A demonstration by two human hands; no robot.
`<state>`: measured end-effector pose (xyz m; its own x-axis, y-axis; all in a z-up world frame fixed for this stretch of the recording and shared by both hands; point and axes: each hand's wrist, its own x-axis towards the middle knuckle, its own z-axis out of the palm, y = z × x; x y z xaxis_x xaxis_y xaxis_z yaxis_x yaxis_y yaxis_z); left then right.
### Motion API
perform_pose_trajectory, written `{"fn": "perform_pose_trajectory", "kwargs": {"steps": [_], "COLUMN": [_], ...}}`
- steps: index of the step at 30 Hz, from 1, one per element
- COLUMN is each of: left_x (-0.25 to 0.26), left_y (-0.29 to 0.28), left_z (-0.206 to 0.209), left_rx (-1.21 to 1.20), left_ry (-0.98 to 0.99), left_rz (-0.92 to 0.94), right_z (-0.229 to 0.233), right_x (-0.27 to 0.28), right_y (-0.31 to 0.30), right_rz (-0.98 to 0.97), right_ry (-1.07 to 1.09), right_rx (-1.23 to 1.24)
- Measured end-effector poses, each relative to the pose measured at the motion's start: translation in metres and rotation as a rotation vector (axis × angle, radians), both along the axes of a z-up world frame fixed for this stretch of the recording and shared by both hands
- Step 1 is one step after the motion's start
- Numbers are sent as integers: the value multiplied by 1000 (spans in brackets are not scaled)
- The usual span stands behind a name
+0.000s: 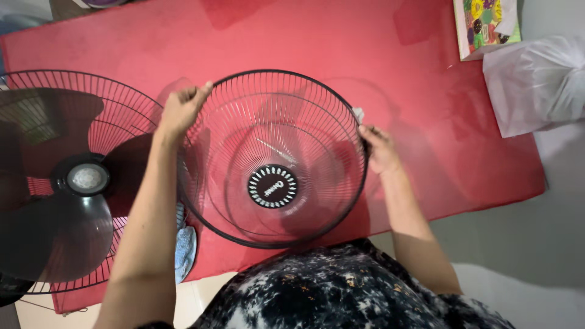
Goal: The person aligns and attaches the front wire cage to a table fan, then uses a screwdriver to tighten the securing screw on the cage. The fan remains on a red table throughout the process.
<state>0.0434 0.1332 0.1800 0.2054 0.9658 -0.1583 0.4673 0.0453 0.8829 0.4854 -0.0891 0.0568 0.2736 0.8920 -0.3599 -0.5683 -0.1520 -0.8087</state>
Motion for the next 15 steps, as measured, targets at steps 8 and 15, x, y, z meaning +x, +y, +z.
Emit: {"fn": "perform_pose_trajectory", "kwargs": {"steps": [8,15], "left_x": [-43,-130], "left_y": [-104,-127], "left_z": [-33,-94], "left_rx": [-561,-764], "left_ry": [-503,-805], "left_rz": [349,149], "right_z": [62,85], "right_x": [30,-10], "right_y": [63,80], "right_rz": [481,623], "right_ry": [-39,-41], "right_rx": [-116,-102]}}
